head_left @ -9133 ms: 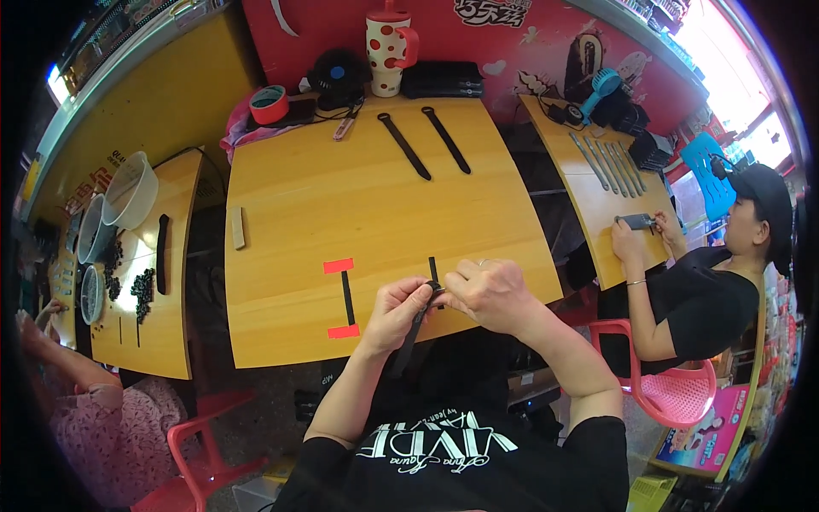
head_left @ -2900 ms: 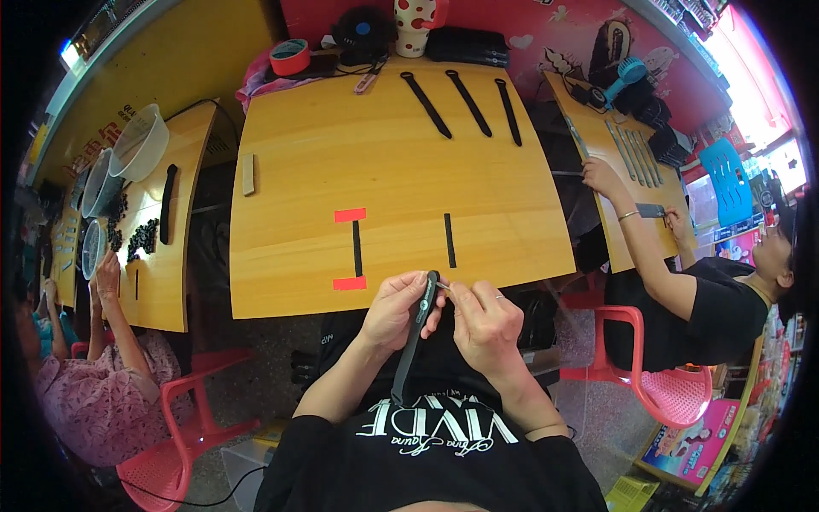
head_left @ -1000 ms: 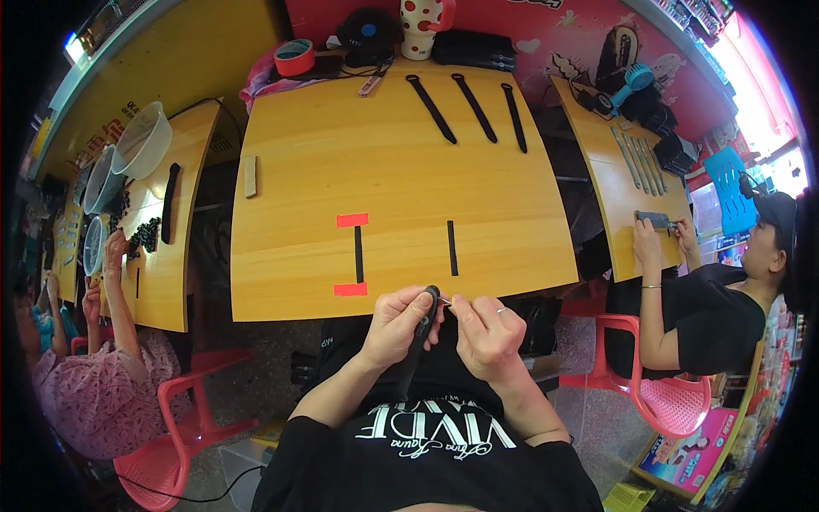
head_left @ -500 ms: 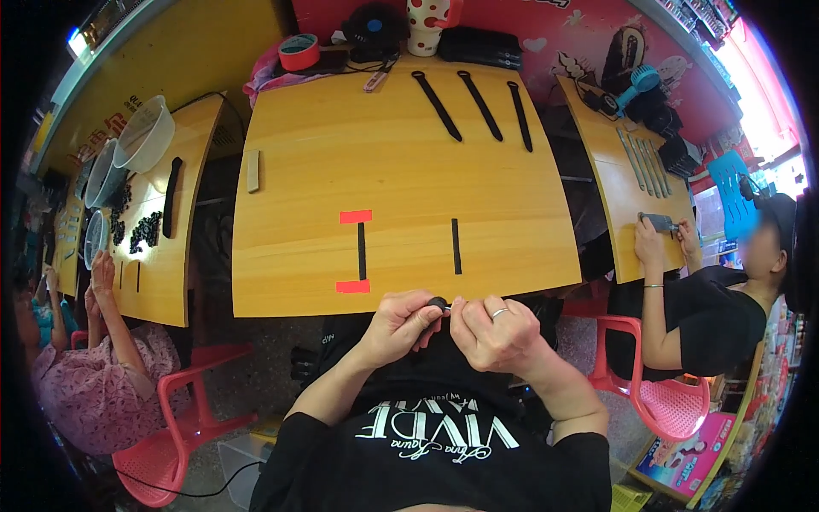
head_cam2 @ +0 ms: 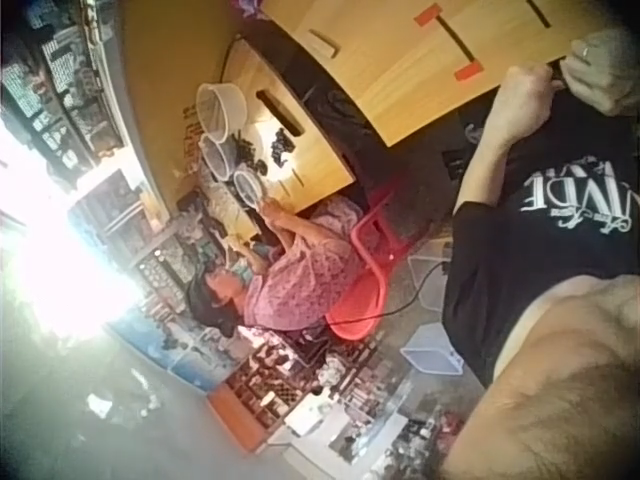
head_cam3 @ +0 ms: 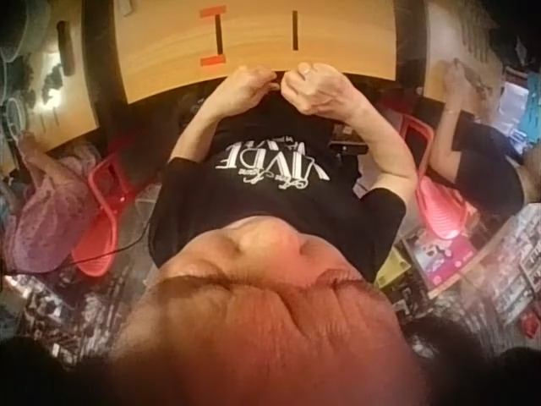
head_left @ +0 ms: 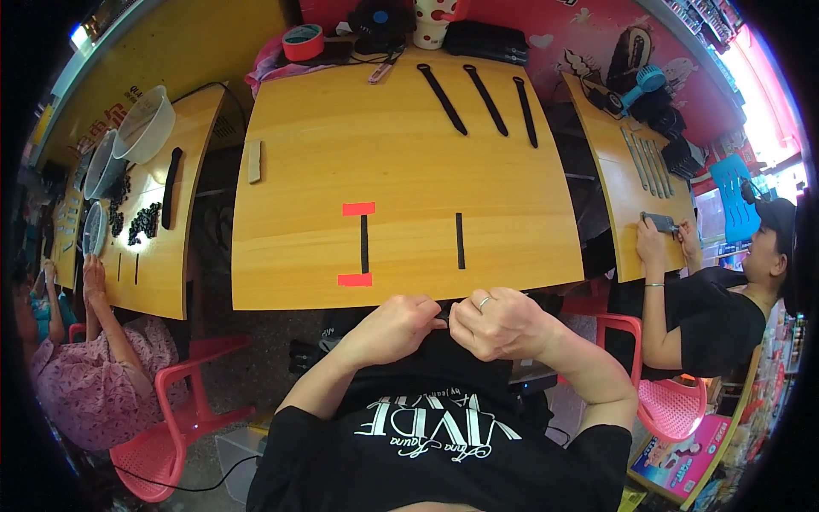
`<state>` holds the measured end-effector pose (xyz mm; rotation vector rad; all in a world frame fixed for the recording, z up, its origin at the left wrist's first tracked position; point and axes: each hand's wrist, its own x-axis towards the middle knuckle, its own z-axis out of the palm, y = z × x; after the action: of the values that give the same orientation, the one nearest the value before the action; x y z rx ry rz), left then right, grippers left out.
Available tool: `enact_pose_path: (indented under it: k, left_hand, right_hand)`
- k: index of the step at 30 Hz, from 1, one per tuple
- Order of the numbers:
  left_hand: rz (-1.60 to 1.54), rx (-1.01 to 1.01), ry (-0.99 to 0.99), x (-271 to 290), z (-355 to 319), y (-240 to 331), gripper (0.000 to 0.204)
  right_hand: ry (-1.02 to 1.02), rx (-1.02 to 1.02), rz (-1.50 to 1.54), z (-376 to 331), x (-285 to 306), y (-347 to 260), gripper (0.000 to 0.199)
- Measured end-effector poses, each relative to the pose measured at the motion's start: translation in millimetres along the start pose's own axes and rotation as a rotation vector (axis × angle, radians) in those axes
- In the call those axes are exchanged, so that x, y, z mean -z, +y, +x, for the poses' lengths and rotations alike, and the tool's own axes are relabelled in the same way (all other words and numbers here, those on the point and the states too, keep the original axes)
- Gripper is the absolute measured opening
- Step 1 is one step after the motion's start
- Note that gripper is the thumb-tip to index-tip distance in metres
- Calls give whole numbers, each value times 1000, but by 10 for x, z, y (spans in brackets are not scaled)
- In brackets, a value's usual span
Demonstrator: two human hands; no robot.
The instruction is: Assembling small components and buckles onto black watch straps at a manufacturing workbench.
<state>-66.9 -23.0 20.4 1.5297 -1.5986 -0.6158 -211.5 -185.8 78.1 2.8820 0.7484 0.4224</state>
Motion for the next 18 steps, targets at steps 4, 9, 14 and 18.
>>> enact_pose_path:
  k: [4,9,14,18]
  left_hand:
    - [225,95,3,-93,-36,95,13]
    - [237,133,469,-252,13,191,20]
    - [126,140,561,-268,14,132,27]
    - [-11,159,559,-287,3,74,29]
  right_hand:
    - [-57,-87,-25,51,-42,-96,18]
    - [94,-420,-207,254,-122,-475,11]
    - [142,-709,-333,404,-301,-737,15]
    - [217,-740,-254,375,-337,-689,17]
